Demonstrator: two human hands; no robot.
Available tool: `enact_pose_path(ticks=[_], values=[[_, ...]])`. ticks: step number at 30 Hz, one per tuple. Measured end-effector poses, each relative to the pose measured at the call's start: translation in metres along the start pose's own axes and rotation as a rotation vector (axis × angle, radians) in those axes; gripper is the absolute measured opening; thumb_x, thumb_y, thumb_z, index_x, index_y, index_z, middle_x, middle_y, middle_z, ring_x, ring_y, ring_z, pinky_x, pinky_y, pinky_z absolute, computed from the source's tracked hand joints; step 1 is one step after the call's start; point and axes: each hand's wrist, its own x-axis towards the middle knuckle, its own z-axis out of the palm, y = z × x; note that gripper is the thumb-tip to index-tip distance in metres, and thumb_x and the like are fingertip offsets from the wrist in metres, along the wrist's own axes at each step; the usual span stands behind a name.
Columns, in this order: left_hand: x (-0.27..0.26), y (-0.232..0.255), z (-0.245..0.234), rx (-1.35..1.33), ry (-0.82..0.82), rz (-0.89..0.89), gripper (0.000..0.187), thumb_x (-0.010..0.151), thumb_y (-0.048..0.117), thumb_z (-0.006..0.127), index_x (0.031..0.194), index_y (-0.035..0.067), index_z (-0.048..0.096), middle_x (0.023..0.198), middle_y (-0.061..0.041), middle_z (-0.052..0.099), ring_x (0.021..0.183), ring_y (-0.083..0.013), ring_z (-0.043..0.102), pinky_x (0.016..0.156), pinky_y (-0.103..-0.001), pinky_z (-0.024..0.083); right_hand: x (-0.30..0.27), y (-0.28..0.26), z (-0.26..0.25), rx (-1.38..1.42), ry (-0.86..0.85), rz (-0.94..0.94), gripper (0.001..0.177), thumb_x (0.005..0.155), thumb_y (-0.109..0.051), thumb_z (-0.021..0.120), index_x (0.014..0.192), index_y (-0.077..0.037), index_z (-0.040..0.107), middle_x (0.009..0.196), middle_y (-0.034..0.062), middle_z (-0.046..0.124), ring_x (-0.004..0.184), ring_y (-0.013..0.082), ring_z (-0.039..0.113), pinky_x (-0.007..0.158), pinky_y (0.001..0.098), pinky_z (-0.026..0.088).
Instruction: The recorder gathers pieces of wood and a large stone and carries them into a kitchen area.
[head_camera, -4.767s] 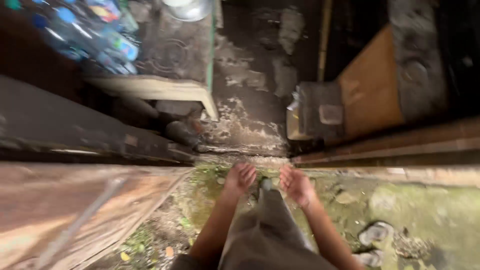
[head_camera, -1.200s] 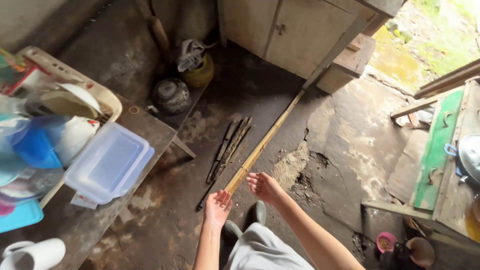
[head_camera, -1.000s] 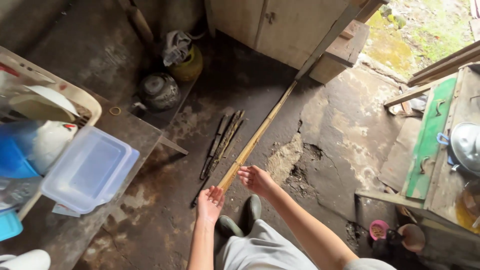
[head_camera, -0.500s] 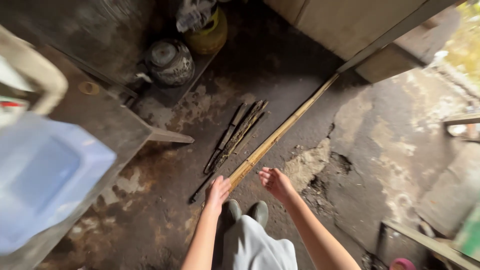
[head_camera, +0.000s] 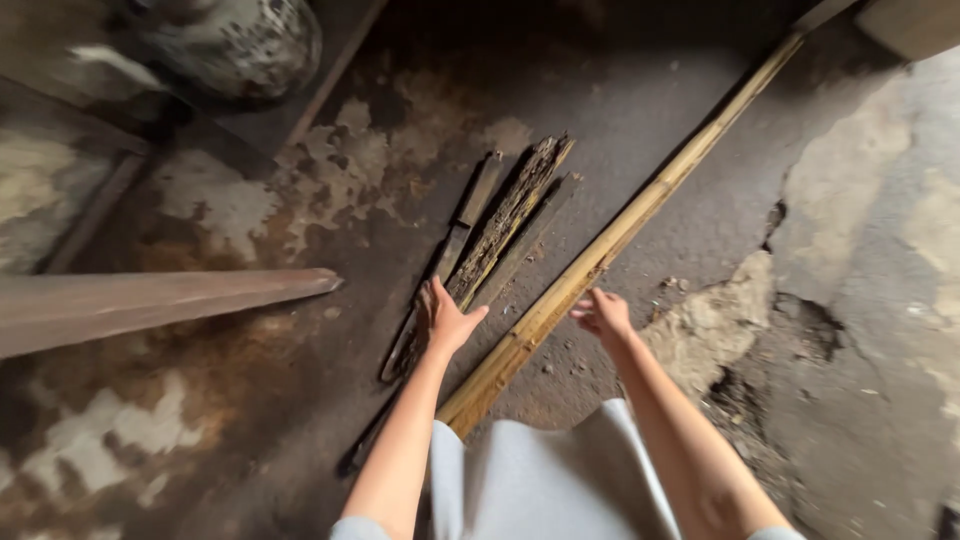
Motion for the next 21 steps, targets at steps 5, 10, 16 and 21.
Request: enact_pose_path(ticks=[5, 10, 16, 21], values=[[0.065, 0.012, 0.034, 0.152, -0.093, 0.003, 0.141, 0.065, 0.059, 0.091, 0.162, 0.007, 0.003, 0.168, -0.026, 0.005, 0.153, -0.0461, 0.010, 0.121, -0.058, 0.014, 0.037, -0.035, 0.017, -0.556, 0.313, -0.058, 0.060, 0.093, -0.053, 0.071, 0.111, 0.003, 0.057, 0.098, 0.0230, 0.074, 0.077, 0.0297, 0.076, 0.065, 0.0396, 0.059], [0.071, 0.033, 0.037, 0.468, -0.142, 0.044, 0.150, 0.062, 0.072, 0.089, 0.159, 0.003, -0.002, 0.167, -0.029, 0.007, 0.152, -0.0448, 0.018, 0.122, -0.060, 0.019, 0.075, -0.033, 0.022, -0.807, 0.533, -0.194, 0.083, 0.083, -0.070, 0.077, 0.122, -0.004, 0.046, 0.110, 0.0242, 0.070, 0.099, 0.0382, 0.069, 0.084, 0.0481, 0.054], [0.073, 0.038, 0.047, 0.573, -0.085, 0.047, 0.156, 0.058, 0.069, 0.091, 0.159, -0.005, -0.003, 0.163, -0.030, 0.017, 0.149, -0.0438, 0.027, 0.120, -0.060, 0.024, 0.085, -0.023, 0.031, -0.812, 0.625, -0.183, 0.079, 0.078, -0.058, 0.079, 0.121, -0.001, 0.044, 0.108, 0.0236, 0.070, 0.100, 0.0408, 0.069, 0.087, 0.0507, 0.055], [0.069, 0.053, 0.048, 0.607, -0.069, 0.070, 0.153, 0.055, 0.063, 0.095, 0.158, -0.007, 0.006, 0.156, -0.026, 0.033, 0.143, -0.0418, 0.038, 0.117, -0.056, 0.032, 0.064, -0.008, 0.062, -0.692, 0.518, -0.306, 0.067, 0.080, -0.053, 0.078, 0.116, -0.003, 0.052, 0.103, 0.0214, 0.071, 0.094, 0.0359, 0.071, 0.087, 0.0482, 0.056]])
